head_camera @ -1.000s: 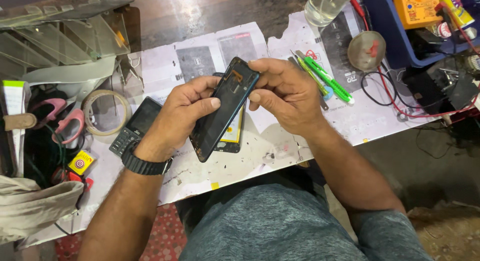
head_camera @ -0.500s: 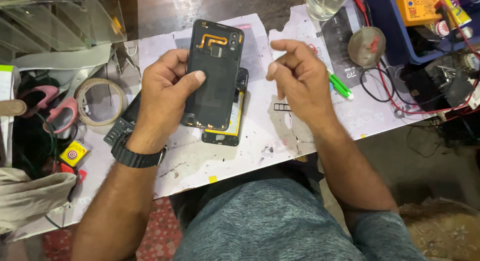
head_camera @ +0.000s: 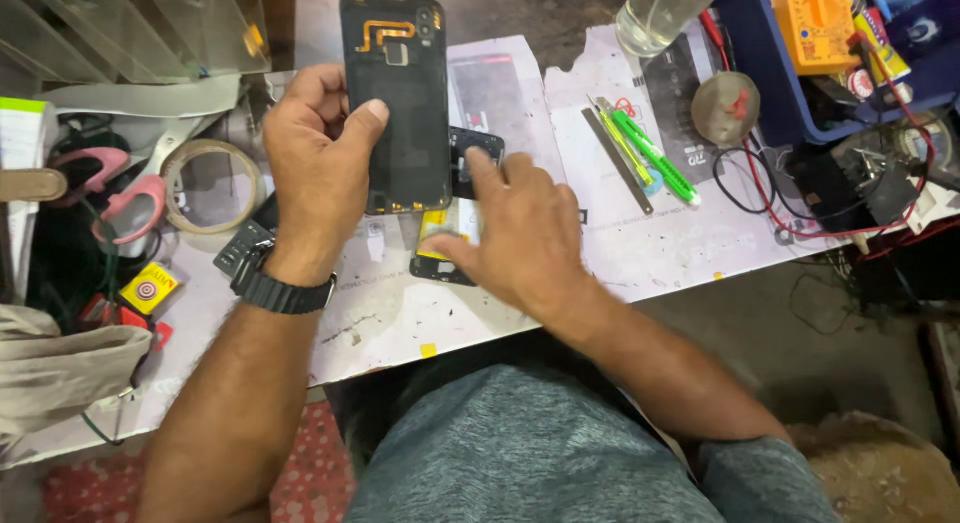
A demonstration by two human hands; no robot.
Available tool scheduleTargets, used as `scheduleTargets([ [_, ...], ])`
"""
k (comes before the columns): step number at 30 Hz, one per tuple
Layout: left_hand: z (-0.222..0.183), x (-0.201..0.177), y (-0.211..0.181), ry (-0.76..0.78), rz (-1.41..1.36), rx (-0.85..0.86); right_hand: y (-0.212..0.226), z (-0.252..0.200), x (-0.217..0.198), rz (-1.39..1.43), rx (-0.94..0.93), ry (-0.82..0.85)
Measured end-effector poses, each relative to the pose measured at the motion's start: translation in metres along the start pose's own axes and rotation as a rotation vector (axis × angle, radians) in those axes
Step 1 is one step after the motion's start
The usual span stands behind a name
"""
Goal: The person disassembles a smartphone, removes the battery, and applies adhesive to the battery and internal frame. They then reinsert the battery, connect the ribbon cable, and prepare to reassemble the device by aligning the back cover.
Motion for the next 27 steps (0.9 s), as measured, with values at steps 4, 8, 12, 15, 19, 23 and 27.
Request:
scheduleTargets([
  [4,0.004,-0.012,0.001,-0.067,0.095,0.044,0.024,-0.003,0.003,-0.165,-0.070,-0.051],
  [8,0.007,-0.013,-0.001,-0.086,0.117,0.098,0.015,-0.001,0.001,-0.169,-0.056,0.041],
  [12,0.005,-0.005,-0.011,-0.080,0.145,0.114,-0.001,-0.003,-0.009,-0.205,-0.062,0.066],
  [15,0.000,-0.002,-0.022,-0.114,0.258,0.099,-0.007,-0.002,-0.012,-0.196,-0.038,0.129],
  [19,-0.002,0.000,-0.036,-0.137,0.368,0.163,-0.007,-0.001,-0.014,-0.185,-0.022,0.137],
  [23,-0.006,0.003,-0.047,-0.167,0.510,0.323,-0.009,0.003,-0.013,-0.156,0.004,0.140],
  [27,-0.010,0.006,-0.048,-0.145,0.579,0.311,-0.017,0.006,-0.010,-0.092,-0.002,0.097],
])
Point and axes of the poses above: each hand's wrist, its own z-axis towards the middle knuckle, its own x-axis out of the palm, y = z × x, the point moved 4 cm from there along z, towards the middle knuckle, and after that the axes turned 1 degree about x, right-handed, at the moved point
